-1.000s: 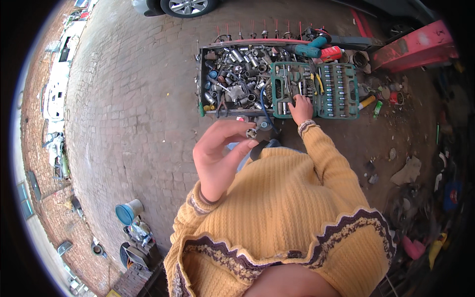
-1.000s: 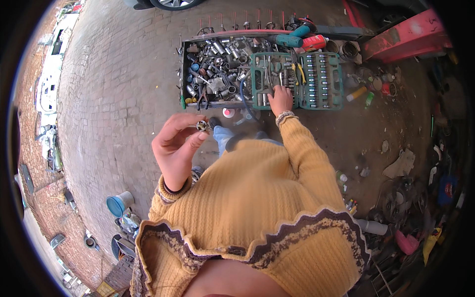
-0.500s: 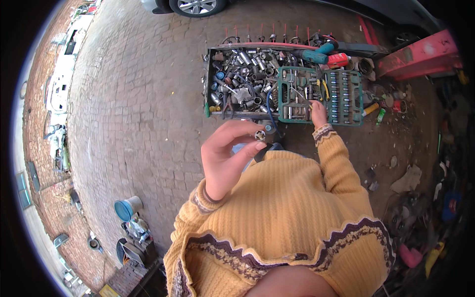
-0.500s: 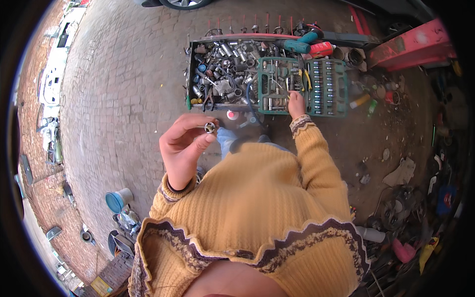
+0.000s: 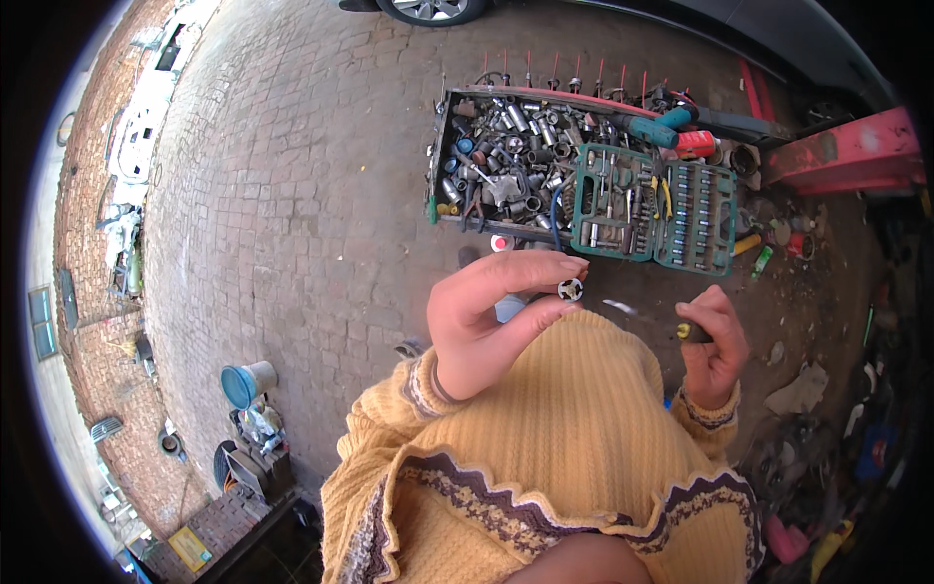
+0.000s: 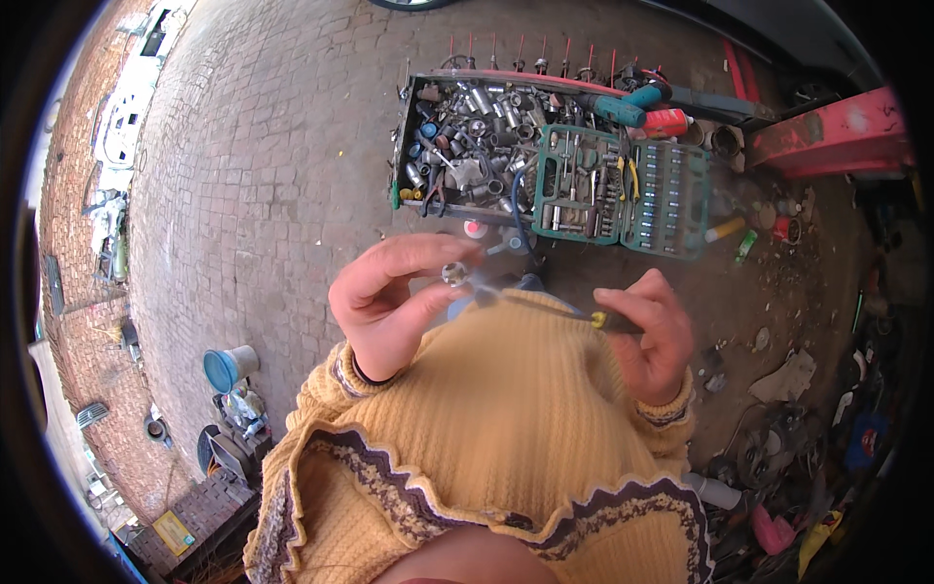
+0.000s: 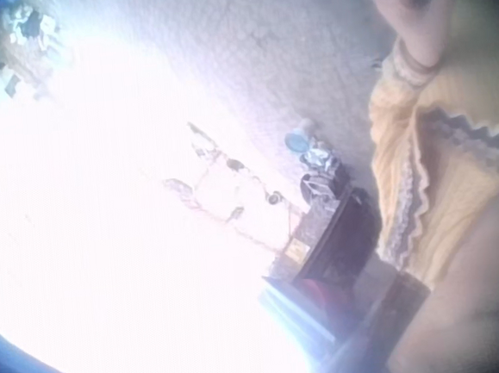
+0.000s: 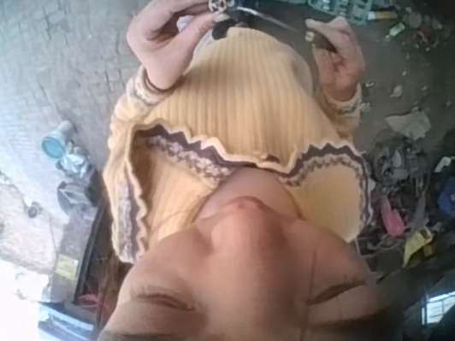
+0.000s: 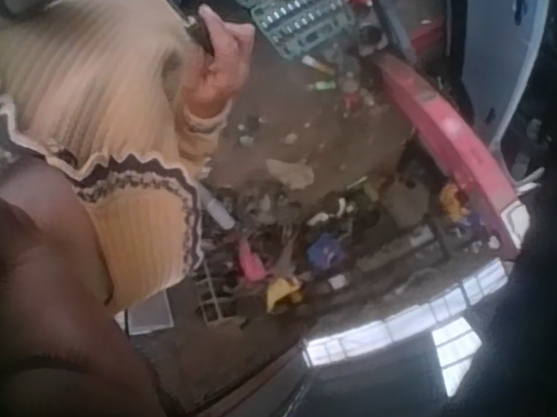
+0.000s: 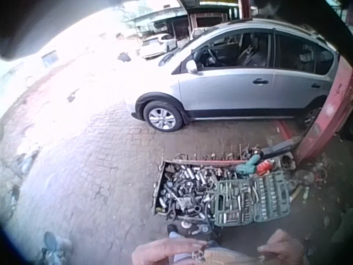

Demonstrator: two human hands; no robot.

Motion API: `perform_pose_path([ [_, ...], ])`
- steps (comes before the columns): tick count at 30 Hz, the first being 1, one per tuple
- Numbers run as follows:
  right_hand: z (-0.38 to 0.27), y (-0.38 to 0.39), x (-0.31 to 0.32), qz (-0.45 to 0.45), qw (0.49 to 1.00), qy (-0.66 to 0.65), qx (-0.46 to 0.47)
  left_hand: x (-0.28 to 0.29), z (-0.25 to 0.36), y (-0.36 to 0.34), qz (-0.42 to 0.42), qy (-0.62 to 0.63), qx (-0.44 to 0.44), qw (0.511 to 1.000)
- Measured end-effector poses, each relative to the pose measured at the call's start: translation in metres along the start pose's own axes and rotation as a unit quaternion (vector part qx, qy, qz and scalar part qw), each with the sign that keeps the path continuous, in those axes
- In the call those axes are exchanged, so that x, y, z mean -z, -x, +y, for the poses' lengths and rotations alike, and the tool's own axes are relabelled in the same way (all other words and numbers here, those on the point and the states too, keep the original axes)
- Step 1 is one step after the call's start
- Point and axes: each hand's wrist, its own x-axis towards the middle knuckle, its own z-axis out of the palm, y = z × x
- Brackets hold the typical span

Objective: The person uses a screwdriver to manipulate a small metal lock cylinder, repeatedly prying and rotating internal components. They then pick up a small metal pin and insert it into the cylinder, adjusting it with both hands.

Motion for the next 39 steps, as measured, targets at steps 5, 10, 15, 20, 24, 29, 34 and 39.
perform_pose_path([
  [5,-0.004,-0.003,-0.005,-0.020,0.997,0.053,0.050,0.000,0.002,-0.001,0.018,-0.049,-0.035,0.998],
  [10,-0.001,-0.003,-0.007,-0.026,0.995,0.085,0.049,0.000,0.003,0.000,0.029,-0.072,-0.040,0.996],
  [15,-0.001,-0.002,-0.009,-0.023,0.996,0.078,0.034,-0.001,0.003,0.001,0.038,-0.086,-0.046,0.995],
  [20,-0.004,-0.003,-0.009,-0.023,0.993,0.112,0.043,-0.002,0.002,0.004,0.045,-0.094,-0.034,0.994],
  [24,-0.009,-0.004,-0.007,-0.014,0.984,0.164,0.061,-0.005,0.001,0.006,0.056,-0.090,-0.025,0.994],
  [29,-0.017,-0.005,-0.002,-0.008,0.976,0.212,0.057,-0.007,0.000,0.006,0.056,-0.131,-0.050,0.989],
  [34,-0.021,-0.004,0.005,-0.010,0.976,0.209,0.058,-0.010,0.003,0.006,0.044,-0.120,-0.003,0.992],
  [39,-0.017,-0.003,0.007,-0.027,0.986,0.158,0.044,-0.008,0.002,0.005,0.034,-0.104,-0.009,0.994],
])
